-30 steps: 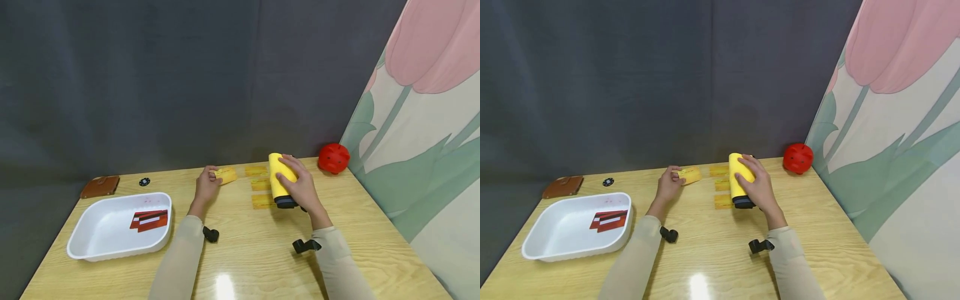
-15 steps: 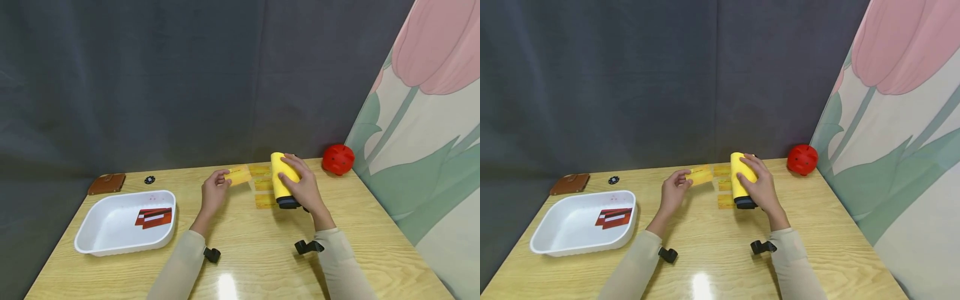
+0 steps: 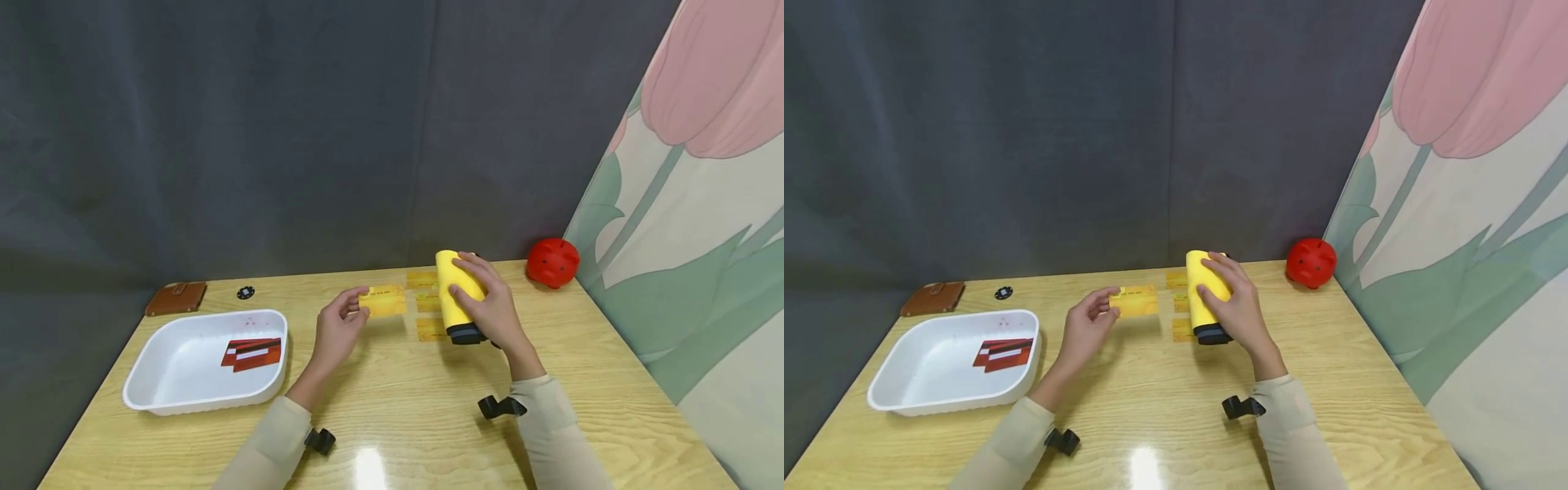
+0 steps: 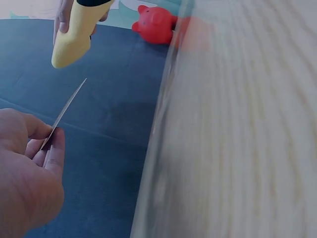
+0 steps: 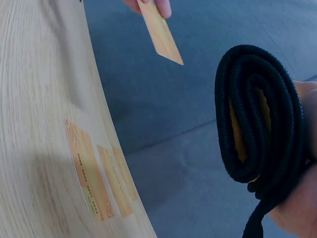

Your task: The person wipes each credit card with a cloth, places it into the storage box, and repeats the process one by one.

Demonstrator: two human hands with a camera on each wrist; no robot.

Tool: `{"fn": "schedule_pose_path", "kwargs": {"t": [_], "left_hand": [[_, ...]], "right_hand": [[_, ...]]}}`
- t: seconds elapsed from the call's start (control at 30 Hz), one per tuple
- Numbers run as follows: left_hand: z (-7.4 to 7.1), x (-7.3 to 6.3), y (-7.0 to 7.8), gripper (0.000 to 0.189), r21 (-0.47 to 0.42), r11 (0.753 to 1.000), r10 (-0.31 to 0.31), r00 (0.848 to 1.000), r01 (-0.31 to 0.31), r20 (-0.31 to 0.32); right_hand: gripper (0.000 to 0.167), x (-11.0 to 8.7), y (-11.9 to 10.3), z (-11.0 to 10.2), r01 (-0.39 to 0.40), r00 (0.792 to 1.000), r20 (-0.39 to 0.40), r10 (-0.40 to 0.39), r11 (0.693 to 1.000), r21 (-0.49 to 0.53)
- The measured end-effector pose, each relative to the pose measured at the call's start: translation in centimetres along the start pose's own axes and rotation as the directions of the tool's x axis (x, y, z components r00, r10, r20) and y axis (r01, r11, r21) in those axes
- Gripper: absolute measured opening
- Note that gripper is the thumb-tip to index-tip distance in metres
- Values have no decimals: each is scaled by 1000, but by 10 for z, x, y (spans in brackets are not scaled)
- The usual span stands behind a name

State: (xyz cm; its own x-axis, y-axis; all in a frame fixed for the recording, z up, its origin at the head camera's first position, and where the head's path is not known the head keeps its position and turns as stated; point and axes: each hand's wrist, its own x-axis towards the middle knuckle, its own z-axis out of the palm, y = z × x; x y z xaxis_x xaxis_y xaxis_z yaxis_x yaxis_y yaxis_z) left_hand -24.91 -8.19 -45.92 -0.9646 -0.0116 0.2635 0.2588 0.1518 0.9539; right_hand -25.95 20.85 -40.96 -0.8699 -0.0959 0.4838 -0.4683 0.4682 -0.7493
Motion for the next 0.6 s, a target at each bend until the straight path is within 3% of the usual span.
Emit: {"fn": "schedule_pose_path", "kwargs": {"t": [0.17,0.4,0.6], "left_hand": [[-4,4,7,40,-34,999,40,999,-41,-22],[-6,5,12,40,-33,998,46,997,-47,-58],[-5,2,13,39,-33,998,52,998,-52,-18]], "right_hand": [[46,-1,-6,5,21,1000,21,-21,1000,12],[46,-3,-15,16,51,997,50,-53,998,29],[46,-6,-18,33,119,988,96,-122,992,44]]}}
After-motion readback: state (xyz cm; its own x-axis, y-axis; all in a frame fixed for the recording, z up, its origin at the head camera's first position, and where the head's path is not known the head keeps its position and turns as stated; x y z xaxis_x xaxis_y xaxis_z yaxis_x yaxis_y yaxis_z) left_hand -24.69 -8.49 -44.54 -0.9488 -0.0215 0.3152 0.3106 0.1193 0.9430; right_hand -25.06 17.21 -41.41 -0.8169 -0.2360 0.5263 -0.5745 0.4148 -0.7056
